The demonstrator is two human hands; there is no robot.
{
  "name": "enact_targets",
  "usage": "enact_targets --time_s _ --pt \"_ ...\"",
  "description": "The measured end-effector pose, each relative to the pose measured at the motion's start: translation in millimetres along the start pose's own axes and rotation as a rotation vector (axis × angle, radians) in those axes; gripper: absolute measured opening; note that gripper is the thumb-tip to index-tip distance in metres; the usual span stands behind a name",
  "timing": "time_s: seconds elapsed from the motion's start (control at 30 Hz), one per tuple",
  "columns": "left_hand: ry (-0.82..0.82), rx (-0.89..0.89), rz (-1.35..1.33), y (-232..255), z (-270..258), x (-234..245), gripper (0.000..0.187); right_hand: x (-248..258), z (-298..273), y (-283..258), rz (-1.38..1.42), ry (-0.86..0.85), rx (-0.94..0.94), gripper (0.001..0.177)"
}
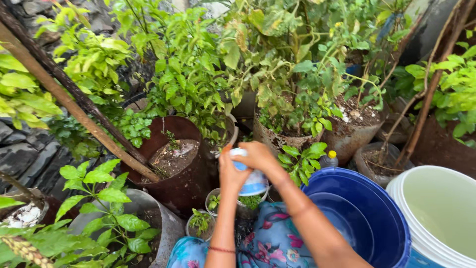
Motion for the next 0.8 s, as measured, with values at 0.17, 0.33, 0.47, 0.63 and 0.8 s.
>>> enact_targets --time_s 0.17,0.33,0.47,0.63,0.8 --pt "-0.207 -0.155 -0.198 102.0 -59.0 -51.6 0.099 114.8 -126.3 31.5 -0.039 0.341 -0.017 0.053" --pt "-0.487 -0.090 -0.201 114.9 -151.9 -163.6 0.109 129.6 -213.4 157.0 -0.014 0.113 -0.419 0.053" --pt "-0.838 0.199 -0.142 41.8 -232.0 -255.6 0.121 62.3 -244.1 265.4 -0.063 -0.261 -0.500 0.044" --pt "-1.084 0.269 0.139 -13.3 -279.7 -294.2 0.125 -18.6 -271.6 305.3 0.164 -0.715 -0.542 0.049" --pt "-1.234 0.163 0.364 -26.5 -280.1 -306.1 0.120 -29.8 -293.9 321.5 0.283 -0.662 -0.842 0.063"
Point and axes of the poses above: each hand's wrist, its own z-axis towards the middle knuckle, its own x-axis out of the back of the hand, y = z × x, the point moved 7 cm from there along z, towards the middle knuckle, and after that the axes turned 3 degrees about y, right-handed, at the moved point
